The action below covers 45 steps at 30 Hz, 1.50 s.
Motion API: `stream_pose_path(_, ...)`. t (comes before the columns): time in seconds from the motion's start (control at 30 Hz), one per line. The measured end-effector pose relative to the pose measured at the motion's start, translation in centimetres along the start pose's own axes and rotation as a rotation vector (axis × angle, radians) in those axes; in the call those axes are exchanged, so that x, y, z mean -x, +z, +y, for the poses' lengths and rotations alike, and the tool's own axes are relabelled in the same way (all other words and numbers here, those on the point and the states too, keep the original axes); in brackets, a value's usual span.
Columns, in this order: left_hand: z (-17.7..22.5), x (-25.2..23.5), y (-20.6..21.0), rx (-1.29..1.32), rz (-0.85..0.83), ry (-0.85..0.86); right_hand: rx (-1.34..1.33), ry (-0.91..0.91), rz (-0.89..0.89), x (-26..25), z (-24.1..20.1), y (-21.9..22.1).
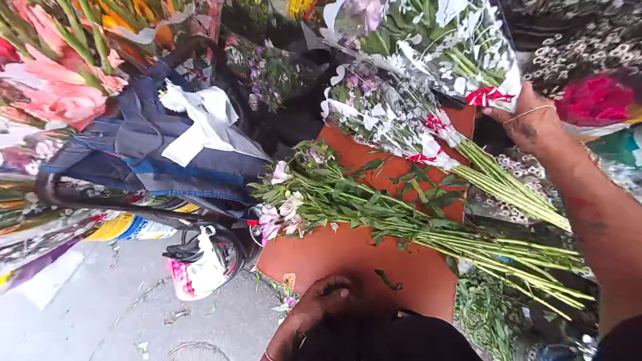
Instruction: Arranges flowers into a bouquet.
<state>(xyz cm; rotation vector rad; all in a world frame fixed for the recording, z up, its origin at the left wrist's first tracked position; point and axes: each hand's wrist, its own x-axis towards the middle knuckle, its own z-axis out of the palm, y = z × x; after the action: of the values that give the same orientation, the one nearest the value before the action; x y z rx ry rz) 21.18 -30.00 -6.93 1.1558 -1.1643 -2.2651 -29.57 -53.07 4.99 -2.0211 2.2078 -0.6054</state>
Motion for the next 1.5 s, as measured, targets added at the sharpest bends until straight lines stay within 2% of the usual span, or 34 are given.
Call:
stream_pose_path(0.1, 0.6, -2.0, 0.3, 0.306, 0.138, -0.007, -0.060, 0.001, -0.105, -2.3, 4.1, 5.2)
stream_pose_path(0.2, 0.7, -4.4, -0.1, 0.616, 0.171, 0.051, -0.065, 0.001, -0.203, -2.6, 6.4, 10.0)
stream_pose_path(0.3, 1.7, -7.1, 0.2, 0.826, 0.163, 0.143, -0.045, -0.033, -0.100, -1.3, 3.7, 9.5)
stream_pose_path(0.4, 3.8, -10.1, 1.1, 0.949, 0.260, 0.200, -0.097, -0.269, -0.026, 3.4, -1.2, 7.8)
stream_pose_path(0.43, 4.5, -11.2, 1.0, 0.977, 0.270, 0.222, -0.143, -0.308, -0.108, 5.5, -2.6, 7.6)
stream_pose_path(0.47, 5.1, -12.2, 0.9, 0.992, 0.265, 0.234, -0.186, -0.296, -0.281, 7.8, -3.8, 7.5)
stream_pose_path(0.53, 6.4, -13.7, 0.7, 0.982, 0.270, 0.220, -0.199, -0.254, -0.717, 11.7, -5.5, 7.7)
stream_pose_path(0.57, 7.1, -14.3, 0.6, 0.972, 0.274, 0.210, -0.168, -0.257, -0.828, 13.4, -6.0, 8.4)
stream_pose_path(0.6, 7.6, -14.8, 0.5, 0.963, 0.276, 0.205, -0.118, -0.258, -0.844, 14.9, -6.5, 9.1)
stream_pose_path(0.7, 9.4, -15.9, 0.1, 0.960, 0.250, 0.236, -0.134, -0.232, -0.683, 16.6, -7.1, 9.6)
stream_pose_path(0.77, 11.7, -16.6, -0.4, 0.944, 0.200, 0.309, -0.148, -0.312, -0.485, 15.5, -6.9, 9.5)
stream_pose_path(0.83, 14.0, -17.7, -1.1, 0.895, 0.189, 0.371, -0.107, -0.362, -0.378, 13.1, -7.1, 9.3)
stream_pose_path(0.93, 15.6, -19.9, -2.6, 0.795, 0.306, 0.311, -0.011, -0.269, -0.454, 9.2, -7.2, 9.8)
stream_pose_path(1.0, 15.2, -20.4, -3.4, 0.708, 0.436, 0.177, 0.005, -0.186, -0.522, 8.1, -7.2, 10.4)
stream_pose_path(1.03, 14.6, -19.9, -3.5, 0.666, 0.465, 0.124, -0.015, -0.199, -0.482, 8.3, -7.3, 10.5)
stream_pose_path(1.17, 10.4, -14.5, -3.0, 0.464, 0.437, 0.056, -0.205, -0.449, 0.033, 11.4, -8.4, 11.7)
stream_pose_path(1.23, 8.3, -11.7, -2.6, 0.364, 0.419, 0.042, -0.158, -0.531, 0.158, 12.2, -9.0, 13.1)
stream_pose_path(1.4, 4.5, -6.7, -1.4, 0.231, 0.359, 0.045, -0.014, -0.416, 0.023, 10.0, -11.7, 16.0)
stream_pose_path(1.5, 4.2, -4.2, -1.1, 0.197, 0.343, 0.085, -0.019, -0.307, -0.102, 8.9, -13.7, 15.2)
